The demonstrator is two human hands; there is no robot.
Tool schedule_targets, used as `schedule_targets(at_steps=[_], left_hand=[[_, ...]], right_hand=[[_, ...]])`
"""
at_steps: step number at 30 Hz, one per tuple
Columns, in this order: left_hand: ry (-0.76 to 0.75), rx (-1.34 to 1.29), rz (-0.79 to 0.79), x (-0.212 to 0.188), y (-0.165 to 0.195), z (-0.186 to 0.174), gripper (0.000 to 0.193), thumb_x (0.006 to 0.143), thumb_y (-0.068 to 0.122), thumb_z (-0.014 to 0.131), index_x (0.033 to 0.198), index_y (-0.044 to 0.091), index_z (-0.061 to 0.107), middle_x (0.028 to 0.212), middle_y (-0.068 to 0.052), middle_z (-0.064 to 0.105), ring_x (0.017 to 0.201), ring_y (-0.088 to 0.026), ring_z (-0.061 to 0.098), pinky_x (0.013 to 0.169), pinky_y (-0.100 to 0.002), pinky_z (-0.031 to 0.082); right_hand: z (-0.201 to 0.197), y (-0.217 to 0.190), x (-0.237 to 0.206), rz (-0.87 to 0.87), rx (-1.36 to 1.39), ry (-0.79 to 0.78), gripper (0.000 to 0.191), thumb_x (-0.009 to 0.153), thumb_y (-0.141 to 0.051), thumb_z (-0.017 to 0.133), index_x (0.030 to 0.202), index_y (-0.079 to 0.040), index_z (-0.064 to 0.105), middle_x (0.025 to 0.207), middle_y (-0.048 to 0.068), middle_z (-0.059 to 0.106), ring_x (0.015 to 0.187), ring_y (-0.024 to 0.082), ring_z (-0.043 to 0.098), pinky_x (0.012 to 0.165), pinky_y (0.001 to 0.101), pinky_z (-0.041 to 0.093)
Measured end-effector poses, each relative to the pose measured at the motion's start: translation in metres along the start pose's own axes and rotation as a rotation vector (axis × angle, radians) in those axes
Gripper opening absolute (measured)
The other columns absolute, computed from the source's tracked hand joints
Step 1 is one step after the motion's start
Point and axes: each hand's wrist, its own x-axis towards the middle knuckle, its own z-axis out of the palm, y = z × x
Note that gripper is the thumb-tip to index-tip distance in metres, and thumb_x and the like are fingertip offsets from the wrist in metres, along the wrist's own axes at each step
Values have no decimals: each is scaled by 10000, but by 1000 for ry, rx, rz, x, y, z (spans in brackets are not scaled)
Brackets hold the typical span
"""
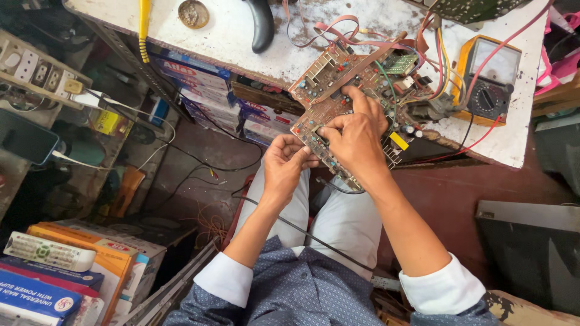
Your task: The person is repairing a circuit board. They use a soldering iron to work on the board's components and a multimeter to test electrical connections. The person repeatedly flips the board over to access different sides.
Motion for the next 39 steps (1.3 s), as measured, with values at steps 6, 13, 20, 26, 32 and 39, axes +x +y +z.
schedule_targets(at_steps=[6,13,20,26,32,39], left_hand=[[12,1,0,-1,-1,-3,137,967,-47,617,1080,-14,548,957,-119,686,809,-190,718,724,-334,643],[60,103,39,-3,0,-5,216,969,-36,613,1153,-21,501,1006,-142,687,841,-207,730,734,-335,641],[23,42,24,-10,-2,-4,308,969,-24,594,1242,0,455,1057,-139,687,855,-191,720,739,-330,639],[14,60,43,-8,-6,-2,265,983,-33,601,1222,-25,489,1009,-140,688,826,-194,726,725,-332,643],[29,91,47,-5,-8,-2,233,975,-45,608,1184,-25,509,961,-131,691,776,-193,729,692,-327,648],[41,124,52,-4,-10,0,230,966,-56,610,1172,-28,511,954,-133,685,764,-195,728,673,-325,649]], right_hand=[[-1,6,-2,-73,-24,-9,94,773,-177,821,811,-92,832,1499,182,518,1374,406,417,1180,568,204],[-8,7,-18,-215,11,38,158,858,-181,772,1007,-134,791,1408,124,594,1361,321,514,1225,500,284],[-18,9,-31,-482,-148,-33,297,869,-227,761,1158,-159,753,1427,141,558,1422,319,428,1205,539,228],[-16,10,-33,-482,-235,-35,282,895,-277,743,1161,-183,756,1416,137,554,1413,306,423,1195,548,208],[-14,12,-34,-464,-267,-57,301,897,-293,735,1180,-193,757,1405,130,554,1394,298,433,1181,565,199],[-15,18,-34,-478,-287,-80,327,891,-297,738,1198,-182,748,1407,141,553,1391,302,434,1175,563,188]])
